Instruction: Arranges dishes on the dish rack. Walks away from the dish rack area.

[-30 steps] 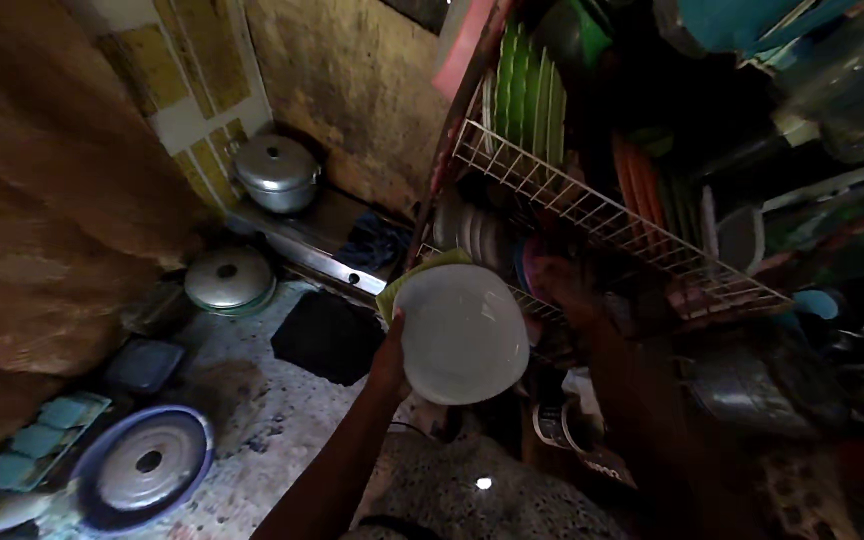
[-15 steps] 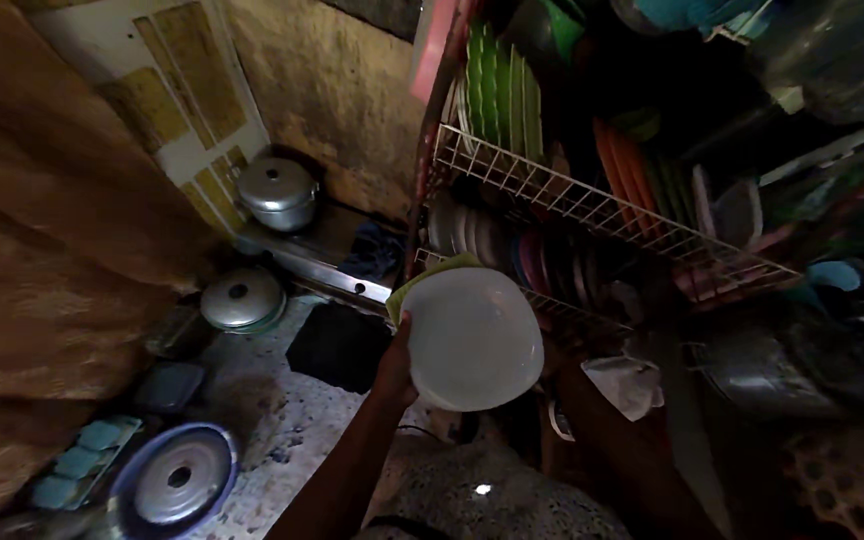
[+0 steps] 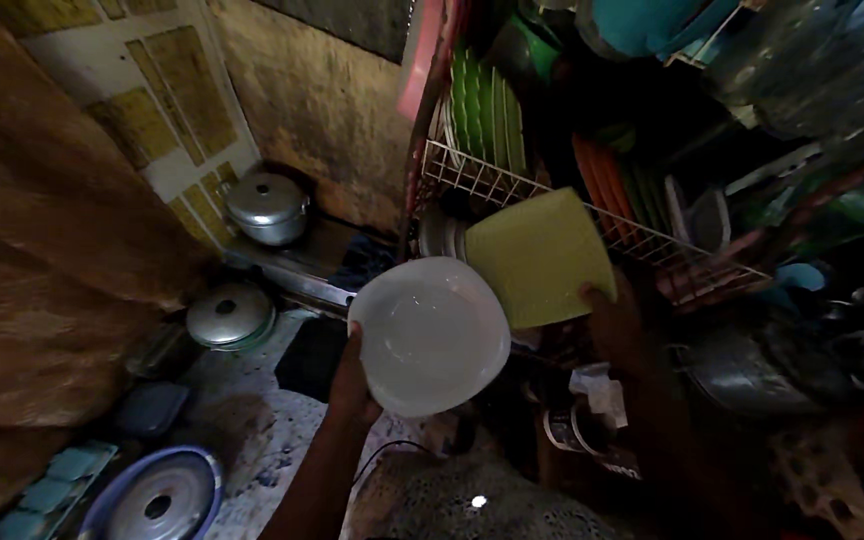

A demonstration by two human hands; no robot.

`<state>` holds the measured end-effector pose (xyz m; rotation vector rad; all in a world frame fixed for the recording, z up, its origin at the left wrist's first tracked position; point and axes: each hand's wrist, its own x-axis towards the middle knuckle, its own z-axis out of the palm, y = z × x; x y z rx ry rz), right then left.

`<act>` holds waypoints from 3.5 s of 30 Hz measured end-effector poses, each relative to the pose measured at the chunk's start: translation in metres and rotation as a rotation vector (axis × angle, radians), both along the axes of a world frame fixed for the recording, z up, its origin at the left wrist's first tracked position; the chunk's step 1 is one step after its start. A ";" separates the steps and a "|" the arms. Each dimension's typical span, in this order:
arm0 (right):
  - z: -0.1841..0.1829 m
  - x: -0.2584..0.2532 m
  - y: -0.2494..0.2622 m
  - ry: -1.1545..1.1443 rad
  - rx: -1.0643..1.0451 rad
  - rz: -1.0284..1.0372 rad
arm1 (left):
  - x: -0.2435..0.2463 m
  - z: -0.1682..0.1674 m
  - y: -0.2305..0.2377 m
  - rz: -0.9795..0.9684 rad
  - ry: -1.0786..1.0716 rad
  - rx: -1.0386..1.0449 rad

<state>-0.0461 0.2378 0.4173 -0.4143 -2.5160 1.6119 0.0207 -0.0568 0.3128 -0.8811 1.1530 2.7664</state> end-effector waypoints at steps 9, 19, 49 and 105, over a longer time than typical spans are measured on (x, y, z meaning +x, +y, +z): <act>0.068 -0.055 -0.041 0.823 0.876 0.245 | 0.013 -0.007 -0.019 0.055 -0.032 -0.037; 0.036 -0.153 -0.076 0.578 1.170 0.401 | 0.031 -0.021 -0.019 0.091 -0.056 0.008; 0.100 -0.287 -0.056 -0.038 0.980 0.493 | 0.012 -0.036 0.004 0.118 -0.198 -0.036; 0.098 -0.269 -0.036 0.416 1.250 0.792 | -0.021 -0.056 0.086 0.096 -0.246 0.020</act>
